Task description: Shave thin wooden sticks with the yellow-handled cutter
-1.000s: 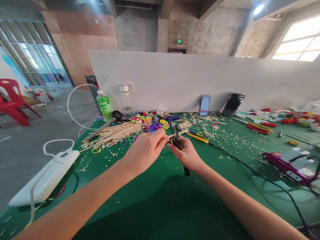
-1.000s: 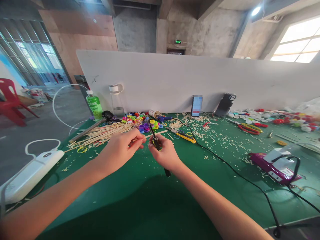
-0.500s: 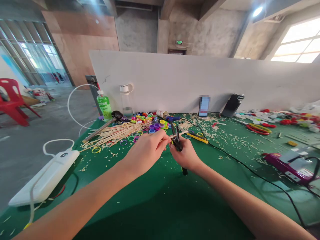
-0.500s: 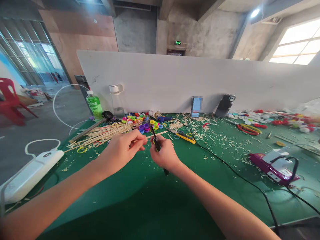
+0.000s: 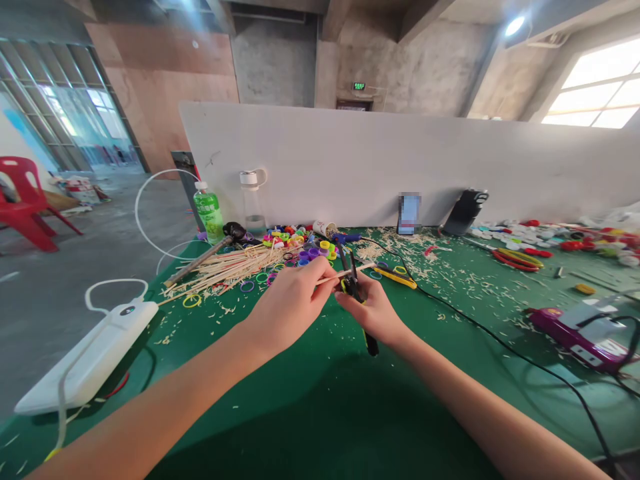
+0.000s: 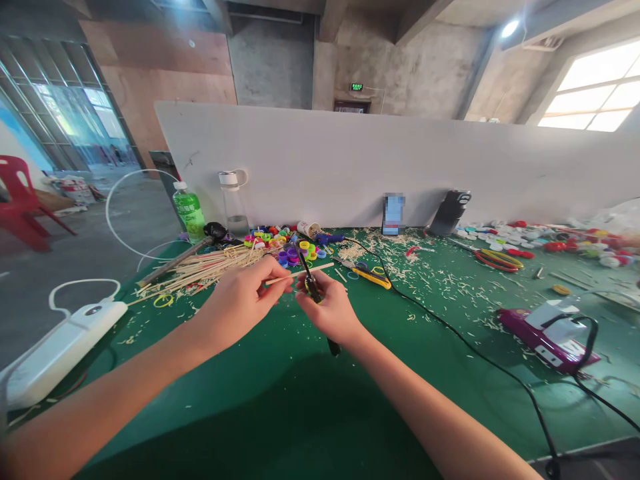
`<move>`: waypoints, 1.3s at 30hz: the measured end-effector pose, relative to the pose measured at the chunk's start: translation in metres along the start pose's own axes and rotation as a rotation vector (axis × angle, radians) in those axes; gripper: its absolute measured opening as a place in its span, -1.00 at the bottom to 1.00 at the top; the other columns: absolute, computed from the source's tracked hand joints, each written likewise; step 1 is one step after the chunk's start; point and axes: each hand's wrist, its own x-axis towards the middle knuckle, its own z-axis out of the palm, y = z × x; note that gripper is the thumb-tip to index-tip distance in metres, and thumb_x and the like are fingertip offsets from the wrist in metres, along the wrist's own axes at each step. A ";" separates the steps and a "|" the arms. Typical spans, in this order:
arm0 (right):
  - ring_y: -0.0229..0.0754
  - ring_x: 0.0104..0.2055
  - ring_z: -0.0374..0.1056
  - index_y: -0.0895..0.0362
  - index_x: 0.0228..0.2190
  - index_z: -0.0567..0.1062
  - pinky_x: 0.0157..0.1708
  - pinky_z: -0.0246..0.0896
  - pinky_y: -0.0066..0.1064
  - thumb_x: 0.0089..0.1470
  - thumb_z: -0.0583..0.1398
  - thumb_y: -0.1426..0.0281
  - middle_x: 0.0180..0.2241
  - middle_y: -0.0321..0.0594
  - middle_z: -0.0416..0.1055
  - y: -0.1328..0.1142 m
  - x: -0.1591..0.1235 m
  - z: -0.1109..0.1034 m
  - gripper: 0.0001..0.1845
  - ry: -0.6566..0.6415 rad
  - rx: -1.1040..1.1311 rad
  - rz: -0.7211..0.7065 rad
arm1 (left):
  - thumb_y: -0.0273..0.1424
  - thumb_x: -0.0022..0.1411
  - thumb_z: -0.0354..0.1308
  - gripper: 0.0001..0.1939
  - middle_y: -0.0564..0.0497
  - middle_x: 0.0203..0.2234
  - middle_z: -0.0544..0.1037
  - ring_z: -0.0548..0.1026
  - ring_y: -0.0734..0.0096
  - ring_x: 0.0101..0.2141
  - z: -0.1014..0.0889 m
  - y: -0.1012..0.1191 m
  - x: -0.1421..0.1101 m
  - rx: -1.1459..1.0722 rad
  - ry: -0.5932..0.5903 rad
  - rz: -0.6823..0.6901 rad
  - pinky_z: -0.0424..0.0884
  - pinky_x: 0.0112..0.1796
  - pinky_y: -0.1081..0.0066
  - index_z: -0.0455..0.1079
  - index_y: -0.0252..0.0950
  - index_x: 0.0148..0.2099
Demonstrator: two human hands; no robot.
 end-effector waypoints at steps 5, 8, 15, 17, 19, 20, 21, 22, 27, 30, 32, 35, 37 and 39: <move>-0.22 -0.34 0.28 0.15 -0.27 0.42 -0.34 0.13 -0.41 -0.01 0.16 0.37 -0.36 -0.25 0.40 -0.001 0.001 -0.001 -0.79 -0.009 0.009 0.006 | -0.48 0.27 0.03 -0.95 0.08 -0.46 0.56 0.48 0.50 -0.50 0.000 0.000 0.000 0.026 0.012 0.007 0.26 -0.50 0.51 0.30 -0.27 -0.26; -0.23 -0.34 0.27 0.16 -0.27 0.41 -0.34 0.12 -0.42 -0.01 0.17 0.37 -0.37 -0.26 0.39 -0.002 0.001 -0.001 -0.79 -0.019 0.024 0.008 | -0.49 0.26 0.05 -0.96 0.11 -0.47 0.54 0.46 0.53 -0.51 0.000 0.000 0.000 0.039 0.025 0.015 0.24 -0.50 0.52 0.30 -0.26 -0.26; -0.24 -0.37 0.24 0.15 -0.28 0.41 -0.36 0.12 -0.42 0.00 0.16 0.36 -0.40 -0.28 0.36 -0.002 0.001 -0.002 -0.81 -0.025 0.010 -0.003 | -0.48 0.28 0.01 -0.94 0.08 -0.49 0.51 0.42 0.52 -0.54 0.002 -0.001 -0.002 0.091 0.024 0.028 0.22 -0.51 0.50 0.30 -0.27 -0.24; -0.24 -0.37 0.23 0.15 -0.29 0.41 -0.36 0.12 -0.42 0.00 0.16 0.36 -0.41 -0.28 0.35 -0.002 0.000 -0.002 -0.81 -0.026 0.002 -0.002 | -0.47 0.29 0.00 -0.94 0.08 -0.49 0.51 0.42 0.52 -0.53 0.002 -0.001 -0.002 0.094 0.022 0.030 0.22 -0.51 0.50 0.29 -0.27 -0.24; -0.25 -0.38 0.22 0.15 -0.29 0.41 -0.37 0.12 -0.42 0.00 0.16 0.36 -0.41 -0.28 0.35 -0.003 0.001 -0.002 -0.81 -0.026 -0.001 0.000 | -0.48 0.29 0.01 -0.94 0.09 -0.48 0.51 0.42 0.53 -0.52 0.002 -0.001 -0.002 0.089 0.028 0.037 0.22 -0.50 0.50 0.29 -0.27 -0.24; -0.25 -0.39 0.22 0.14 -0.30 0.41 -0.37 0.11 -0.43 0.00 0.16 0.36 -0.41 -0.29 0.35 -0.003 0.001 -0.002 -0.82 -0.028 0.000 0.001 | -0.49 0.28 0.01 -0.94 0.10 -0.48 0.51 0.42 0.54 -0.52 0.003 -0.001 -0.002 0.092 0.032 0.041 0.22 -0.50 0.50 0.28 -0.26 -0.25; -0.26 -0.40 0.21 0.14 -0.30 0.40 -0.39 0.11 -0.43 0.00 0.16 0.36 -0.42 -0.29 0.34 -0.004 0.001 -0.002 -0.83 -0.030 0.003 0.000 | -0.50 0.28 0.01 -0.94 0.10 -0.48 0.51 0.41 0.55 -0.52 0.003 -0.002 -0.002 0.098 0.034 0.045 0.22 -0.50 0.51 0.28 -0.26 -0.25; -0.27 -0.40 0.21 0.14 -0.31 0.40 -0.40 0.10 -0.43 0.00 0.16 0.36 -0.42 -0.30 0.34 -0.004 0.001 -0.002 -0.83 -0.033 0.006 -0.002 | -0.51 0.28 0.01 -0.93 0.11 -0.48 0.50 0.40 0.55 -0.53 0.003 -0.002 -0.003 0.108 0.033 0.048 0.21 -0.51 0.51 0.28 -0.26 -0.24; -0.27 -0.43 0.19 0.13 -0.34 0.39 -0.41 0.10 -0.43 -0.02 0.14 0.40 -0.46 -0.32 0.31 -0.003 0.002 -0.003 -0.87 -0.022 -0.019 -0.021 | -0.47 0.30 0.00 -0.94 0.09 -0.48 0.51 0.38 0.55 -0.55 0.004 -0.003 -0.004 0.132 0.025 0.054 0.20 -0.51 0.49 0.29 -0.27 -0.23; -0.28 -0.44 0.17 0.13 -0.35 0.37 -0.41 0.10 -0.43 -0.02 0.13 0.41 -0.47 -0.33 0.28 -0.002 0.002 -0.003 -0.88 -0.018 -0.032 -0.025 | -0.47 0.31 -0.01 -0.93 0.08 -0.49 0.51 0.39 0.55 -0.55 0.004 -0.003 -0.004 0.132 0.014 0.059 0.20 -0.52 0.49 0.29 -0.27 -0.23; -0.28 -0.46 0.15 0.13 -0.36 0.36 -0.43 0.09 -0.44 -0.03 0.13 0.41 -0.49 -0.34 0.26 -0.001 0.002 -0.003 -0.88 -0.020 -0.043 -0.035 | -0.46 0.31 -0.02 -0.93 0.08 -0.49 0.51 0.38 0.55 -0.55 0.005 -0.003 -0.004 0.134 0.014 0.064 0.20 -0.52 0.49 0.29 -0.27 -0.22; -0.29 -0.48 0.13 0.13 -0.37 0.34 -0.45 0.08 -0.44 -0.05 0.12 0.43 -0.52 -0.36 0.23 0.002 0.004 -0.002 -0.89 -0.016 -0.079 -0.040 | -0.46 0.31 -0.01 -0.93 0.08 -0.48 0.51 0.38 0.55 -0.54 0.005 -0.002 -0.004 0.134 0.017 0.066 0.20 -0.51 0.49 0.29 -0.27 -0.23; -0.29 -0.49 0.12 0.12 -0.37 0.33 -0.45 0.07 -0.44 -0.06 0.11 0.45 -0.53 -0.37 0.23 0.004 0.004 -0.002 -0.89 -0.012 -0.103 -0.046 | -0.47 0.31 -0.01 -0.93 0.08 -0.49 0.50 0.37 0.56 -0.55 0.005 -0.002 -0.004 0.131 0.022 0.065 0.20 -0.51 0.50 0.29 -0.28 -0.24; -0.30 -0.49 0.12 0.12 -0.39 0.32 -0.46 0.06 -0.45 -0.08 0.10 0.47 -0.53 -0.37 0.23 0.005 0.005 -0.002 -0.89 -0.008 -0.117 -0.060 | -0.47 0.31 0.00 -0.93 0.08 -0.51 0.48 0.35 0.57 -0.57 0.005 -0.003 -0.004 0.134 0.026 0.065 0.18 -0.52 0.50 0.29 -0.28 -0.25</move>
